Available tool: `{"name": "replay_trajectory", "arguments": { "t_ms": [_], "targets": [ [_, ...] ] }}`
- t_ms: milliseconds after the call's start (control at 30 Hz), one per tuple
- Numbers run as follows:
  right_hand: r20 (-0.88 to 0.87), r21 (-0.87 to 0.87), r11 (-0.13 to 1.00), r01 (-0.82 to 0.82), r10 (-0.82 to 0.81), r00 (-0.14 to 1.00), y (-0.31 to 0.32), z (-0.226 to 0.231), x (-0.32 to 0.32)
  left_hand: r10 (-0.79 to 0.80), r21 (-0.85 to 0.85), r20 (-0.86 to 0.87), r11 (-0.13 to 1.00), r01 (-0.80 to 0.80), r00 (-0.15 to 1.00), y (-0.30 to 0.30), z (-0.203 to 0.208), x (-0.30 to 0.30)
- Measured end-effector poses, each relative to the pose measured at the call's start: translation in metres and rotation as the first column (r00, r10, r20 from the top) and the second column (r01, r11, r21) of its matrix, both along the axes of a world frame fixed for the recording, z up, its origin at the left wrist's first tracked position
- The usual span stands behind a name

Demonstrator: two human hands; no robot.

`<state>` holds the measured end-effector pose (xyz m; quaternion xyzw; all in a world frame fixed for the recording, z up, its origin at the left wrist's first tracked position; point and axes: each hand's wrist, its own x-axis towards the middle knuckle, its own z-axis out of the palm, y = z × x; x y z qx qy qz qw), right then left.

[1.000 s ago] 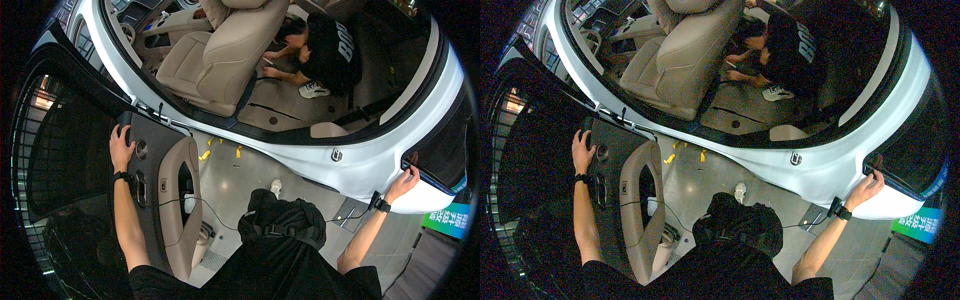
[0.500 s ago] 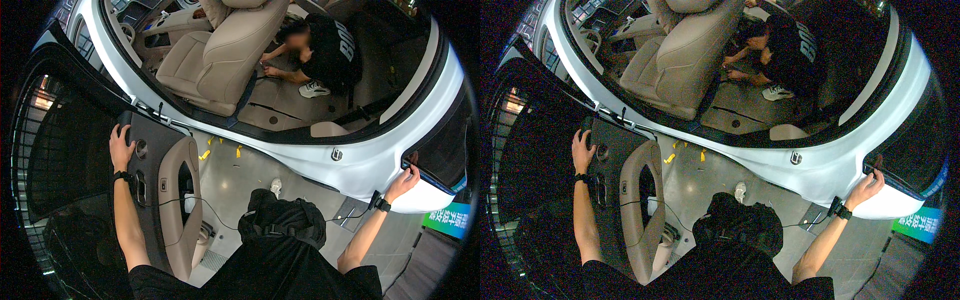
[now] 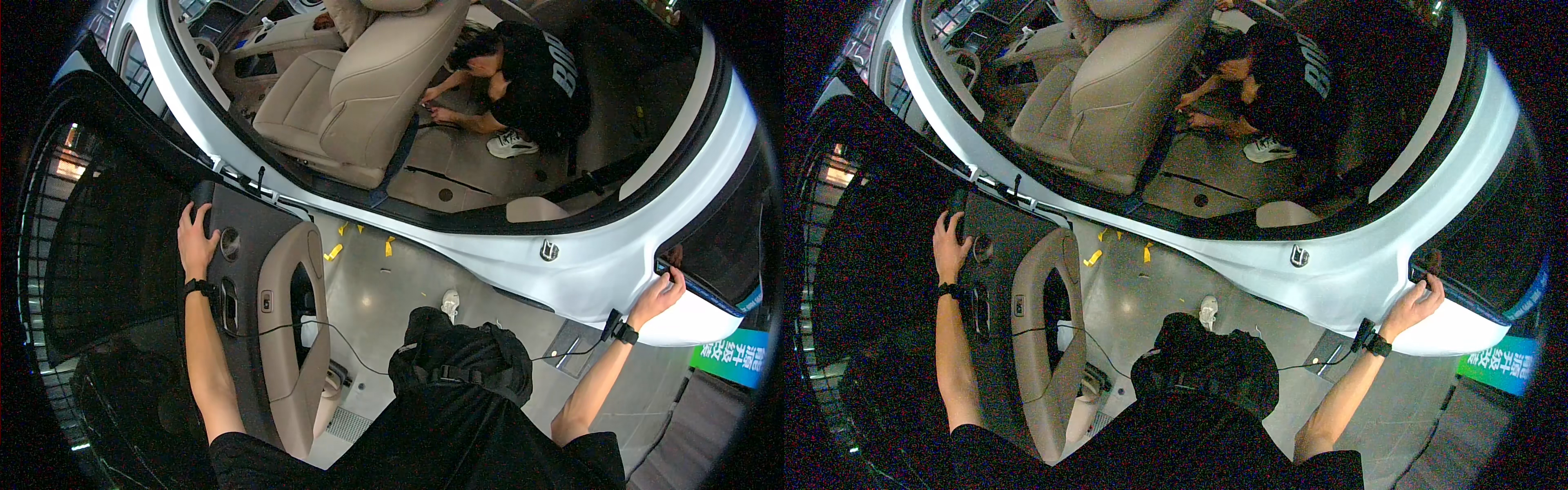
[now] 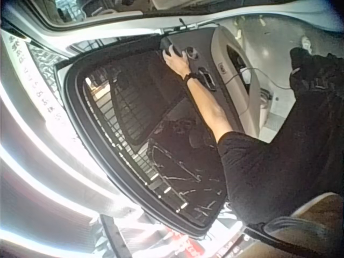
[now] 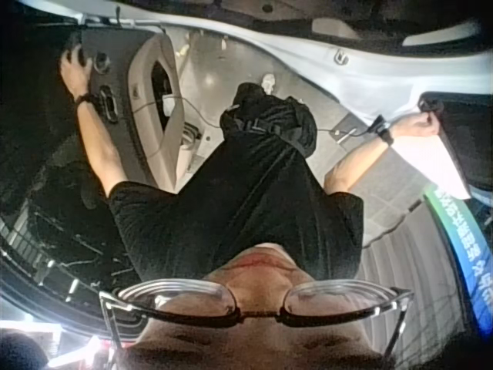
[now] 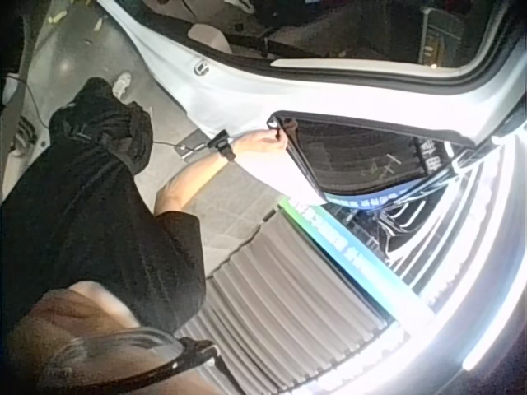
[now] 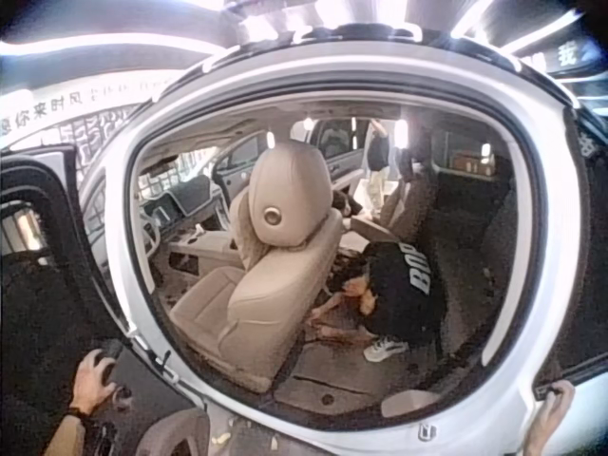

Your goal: The person stands by the open rear door of a white car while another person inside installs a floor mat. The person holds the door open and observes the process without directly manipulating tools or parts.

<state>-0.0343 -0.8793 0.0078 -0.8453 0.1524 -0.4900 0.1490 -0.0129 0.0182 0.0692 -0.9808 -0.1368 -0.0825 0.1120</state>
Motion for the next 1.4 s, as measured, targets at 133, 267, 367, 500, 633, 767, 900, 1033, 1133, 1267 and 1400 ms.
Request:
{"name": "replay_trajectory", "arguments": {
  "t_ms": [133,267,367,500,633,767,900,1033,1133,1267,1400],
  "targets": [
    [-0.001,0.000,1.000,0.001,-0.001,1.000,0.0004,0.0001,-0.0003,0.005,0.004,-0.004,1.000,-0.005,1.000,-0.0012,0.0006,0.0004],
    [0.004,-0.001,1.000,0.017,-0.017,1.000,0.0017,0.0012,0.0007,0.003,0.001,-0.003,1.000,-0.003,1.000,-0.0018,0.0011,0.0002],
    [0.007,0.003,1.000,0.015,-0.015,1.000,0.0030,0.0012,0.0009,0.008,0.003,-0.006,1.000,-0.008,1.000,-0.0024,0.0011,0.0003],
    [0.002,-0.007,1.000,0.014,-0.014,1.000,0.0044,0.0020,0.0005,0.002,0.001,-0.006,1.000,-0.002,1.000,-0.0004,0.0004,-0.0002],
    [0.006,-0.006,1.000,0.006,-0.006,1.000,0.0037,0.0020,0.0007,0.013,0.006,-0.012,1.000,-0.013,1.000,-0.0009,0.0003,0.0002],
    [-0.008,-0.002,1.000,0.013,-0.013,1.000,0.0016,0.0008,0.0002,0.015,0.012,-0.016,1.000,-0.015,1.000,-0.0003,-0.0002,-0.0002],
    [-0.009,-0.009,1.000,0.016,-0.016,1.000,0.0014,0.0004,0.0004,0.012,-0.001,-0.005,1.000,-0.012,1.000,-0.0011,0.0004,0.0000],
    [-0.002,0.002,1.000,0.008,-0.008,1.000,0.0018,0.0004,0.0006,0.006,-0.021,0.000,1.000,-0.006,1.000,-0.0007,0.0011,0.0000],
    [0.002,-0.005,1.000,0.009,-0.009,1.000,0.0008,-0.0003,0.0006,0.004,-0.024,0.002,1.000,-0.004,1.000,-0.0012,0.0009,0.0000],
    [0.002,-0.014,1.000,0.010,-0.010,1.000,0.0000,-0.0004,0.0010,-0.004,-0.021,0.011,1.000,0.004,1.000,-0.0013,0.0006,0.0002],
    [0.002,0.009,1.000,0.005,-0.005,1.000,0.0024,0.0006,0.0010,-0.005,-0.016,0.012,1.000,0.005,1.000,-0.0018,0.0014,-0.0001]
  ]
}}
